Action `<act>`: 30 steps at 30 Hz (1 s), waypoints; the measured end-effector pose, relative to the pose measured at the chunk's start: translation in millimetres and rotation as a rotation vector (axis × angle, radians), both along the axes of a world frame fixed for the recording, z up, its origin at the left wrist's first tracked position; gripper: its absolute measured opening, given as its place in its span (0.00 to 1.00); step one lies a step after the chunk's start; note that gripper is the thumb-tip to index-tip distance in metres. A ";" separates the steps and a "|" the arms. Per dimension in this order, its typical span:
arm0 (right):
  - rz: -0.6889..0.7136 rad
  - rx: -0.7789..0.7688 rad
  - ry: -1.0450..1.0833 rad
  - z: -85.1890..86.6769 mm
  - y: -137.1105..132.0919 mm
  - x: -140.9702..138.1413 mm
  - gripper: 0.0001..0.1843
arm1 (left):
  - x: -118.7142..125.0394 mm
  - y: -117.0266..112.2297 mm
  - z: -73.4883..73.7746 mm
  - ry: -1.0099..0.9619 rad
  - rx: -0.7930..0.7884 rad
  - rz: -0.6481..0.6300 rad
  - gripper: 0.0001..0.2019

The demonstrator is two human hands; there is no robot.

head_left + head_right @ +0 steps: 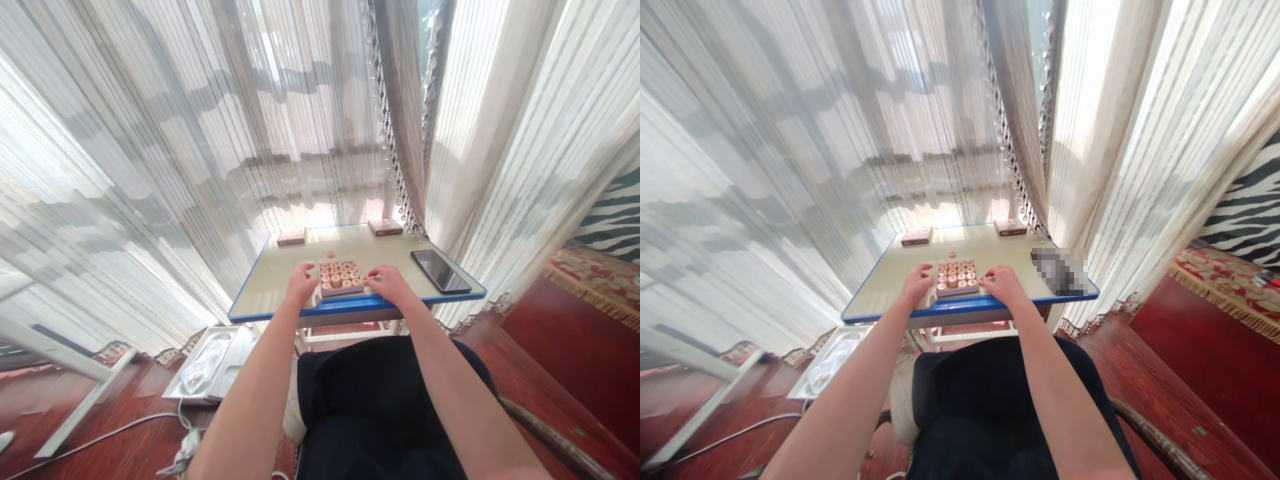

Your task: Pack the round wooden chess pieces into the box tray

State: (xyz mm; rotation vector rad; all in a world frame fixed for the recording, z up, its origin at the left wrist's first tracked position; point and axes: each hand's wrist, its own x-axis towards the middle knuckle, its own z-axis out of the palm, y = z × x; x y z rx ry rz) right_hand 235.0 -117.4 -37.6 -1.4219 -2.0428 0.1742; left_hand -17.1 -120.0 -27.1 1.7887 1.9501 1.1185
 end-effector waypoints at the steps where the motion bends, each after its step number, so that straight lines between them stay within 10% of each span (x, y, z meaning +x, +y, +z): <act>1: -0.001 -0.007 0.011 0.2 0.0 0.0 0.11 | 0.0 -0.4 -0.2 0.007 0.002 -0.011 0.22; 30: 0.016 -0.011 0.016 -4.1 3.4 -0.4 0.16 | 0.4 -3.8 2.6 0.001 -0.068 -0.014 0.18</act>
